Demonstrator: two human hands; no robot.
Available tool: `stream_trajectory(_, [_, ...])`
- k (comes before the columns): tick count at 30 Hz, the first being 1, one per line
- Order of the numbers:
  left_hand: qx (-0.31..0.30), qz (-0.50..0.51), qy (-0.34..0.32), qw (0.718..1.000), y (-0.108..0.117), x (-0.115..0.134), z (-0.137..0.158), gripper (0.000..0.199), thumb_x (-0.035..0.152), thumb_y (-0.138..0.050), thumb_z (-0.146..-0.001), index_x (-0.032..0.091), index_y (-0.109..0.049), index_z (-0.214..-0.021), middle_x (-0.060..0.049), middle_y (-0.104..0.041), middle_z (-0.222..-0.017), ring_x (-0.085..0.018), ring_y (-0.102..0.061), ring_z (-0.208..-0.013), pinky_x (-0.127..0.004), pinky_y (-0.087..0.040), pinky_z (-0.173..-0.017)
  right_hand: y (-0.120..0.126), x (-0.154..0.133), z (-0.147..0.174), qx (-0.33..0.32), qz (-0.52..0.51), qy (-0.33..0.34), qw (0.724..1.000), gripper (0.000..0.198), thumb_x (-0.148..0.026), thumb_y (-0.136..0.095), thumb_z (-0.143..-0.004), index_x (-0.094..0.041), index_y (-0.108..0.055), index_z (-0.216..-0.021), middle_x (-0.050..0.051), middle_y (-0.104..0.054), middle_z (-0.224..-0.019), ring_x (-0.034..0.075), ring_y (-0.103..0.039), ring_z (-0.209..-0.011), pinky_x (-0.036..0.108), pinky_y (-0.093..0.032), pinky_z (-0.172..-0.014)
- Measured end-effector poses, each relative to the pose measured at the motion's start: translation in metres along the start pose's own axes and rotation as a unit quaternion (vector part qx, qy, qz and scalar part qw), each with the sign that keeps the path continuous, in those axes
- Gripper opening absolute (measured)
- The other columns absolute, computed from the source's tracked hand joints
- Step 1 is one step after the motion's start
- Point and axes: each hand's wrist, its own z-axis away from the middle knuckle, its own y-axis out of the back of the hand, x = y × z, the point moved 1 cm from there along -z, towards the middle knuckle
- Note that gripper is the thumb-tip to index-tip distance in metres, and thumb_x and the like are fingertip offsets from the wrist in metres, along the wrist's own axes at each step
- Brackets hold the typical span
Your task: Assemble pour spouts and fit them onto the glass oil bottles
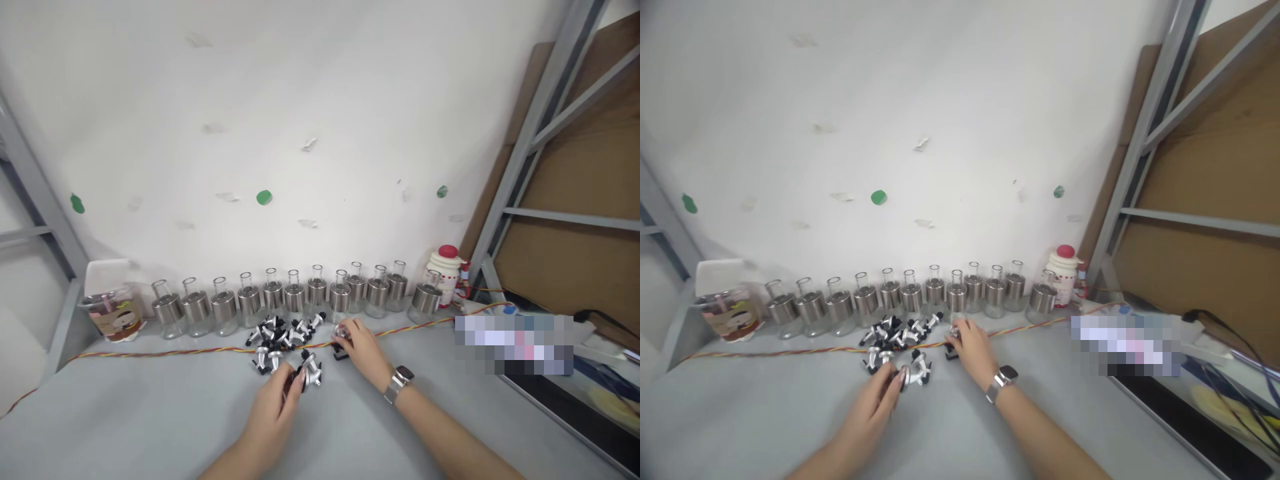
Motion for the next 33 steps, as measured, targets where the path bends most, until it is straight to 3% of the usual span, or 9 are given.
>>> stream_trajectory(6, [-0.007,-0.224,-0.004,0.975,0.004,-0.003,-0.005,0.018,0.035,-0.036,-0.084,0.021,-0.045,-0.076,-0.002,-0.054,-0.076,-0.019,-0.051,-0.069,-0.028,-0.035,-0.061,-0.003,0.007,-0.004,0.028,-0.075,-0.028,0.996,0.01,-0.025,-0.049,-0.077,-0.02,-0.056,-0.082,0.006,-0.059,-0.082,0.021,-0.054,-0.079,0.034,-0.037,-0.075])
stream_trajectory(11, [0.041,-0.315,-0.009,0.948,0.008,-0.007,-0.011,0.019,0.033,-0.04,-0.082,0.018,-0.051,-0.085,-0.008,-0.055,-0.087,-0.024,-0.054,-0.08,-0.033,-0.04,-0.065,0.009,0.001,-0.008,0.066,-0.183,-0.09,0.977,0.026,-0.043,-0.048,-0.077,-0.018,-0.053,-0.077,0.004,-0.059,-0.07,0.018,-0.055,-0.065,0.03,-0.041,-0.063])
stream_trajectory(15, [0.096,-0.278,-0.081,0.952,0.01,-0.006,-0.01,0.027,0.04,-0.039,-0.084,0.017,-0.051,-0.089,-0.008,-0.052,-0.084,-0.023,-0.053,-0.077,-0.034,-0.043,-0.064,0.017,-0.027,-0.001,0.032,-0.302,-0.137,0.943,0.038,-0.053,-0.045,-0.076,-0.017,-0.051,-0.066,-0.001,-0.054,-0.055,0.012,-0.05,-0.047,0.025,-0.039,-0.047])
stream_trajectory(18, [0.078,-0.216,-0.165,0.959,0.01,-0.001,-0.005,0.025,0.037,-0.039,-0.085,0.017,-0.048,-0.098,-0.008,-0.051,-0.086,-0.02,-0.053,-0.077,-0.033,-0.044,-0.068,0.013,-0.052,0.011,-0.054,-0.504,-0.218,0.834,0.032,-0.046,-0.06,-0.07,-0.016,-0.051,-0.06,-0.004,-0.051,-0.05,0.007,-0.044,-0.043,0.019,-0.033,-0.042])
stream_trajectory(20, [0.051,-0.183,-0.196,0.962,0.01,0.002,-0.001,0.024,0.034,-0.04,-0.085,0.018,-0.046,-0.103,-0.007,-0.051,-0.087,-0.018,-0.053,-0.075,-0.031,-0.045,-0.068,0.007,-0.065,0.02,-0.099,-0.554,-0.238,0.792,0.03,-0.041,-0.064,-0.068,-0.015,-0.051,-0.059,-0.004,-0.052,-0.049,0.005,-0.042,-0.041,0.017,-0.029,-0.04])
stream_trajectory(27, [0.043,-0.145,-0.181,0.972,0.005,-0.003,0.0,0.015,0.027,-0.036,-0.086,0.02,-0.049,-0.088,-0.005,-0.056,-0.081,-0.018,-0.054,-0.074,-0.03,-0.045,-0.065,-0.014,-0.085,0.039,-0.162,-0.582,-0.25,0.757,0.033,-0.044,-0.065,-0.065,-0.015,-0.051,-0.068,-0.004,-0.053,-0.047,0.006,-0.045,-0.04,0.016,-0.033,-0.036])
stream_trajectory(33, [0.013,-0.056,-0.1,0.993,0.0,-0.003,0.004,0.021,0.031,-0.029,-0.089,0.021,-0.047,-0.083,-0.003,-0.056,-0.076,-0.017,-0.053,-0.07,-0.028,-0.041,-0.064,-0.024,-0.082,0.043,-0.191,-0.562,-0.213,0.776,0.041,-0.053,-0.064,-0.061,-0.018,-0.044,-0.07,-0.005,-0.054,-0.046,0.008,-0.048,-0.04,0.017,-0.036,-0.034])
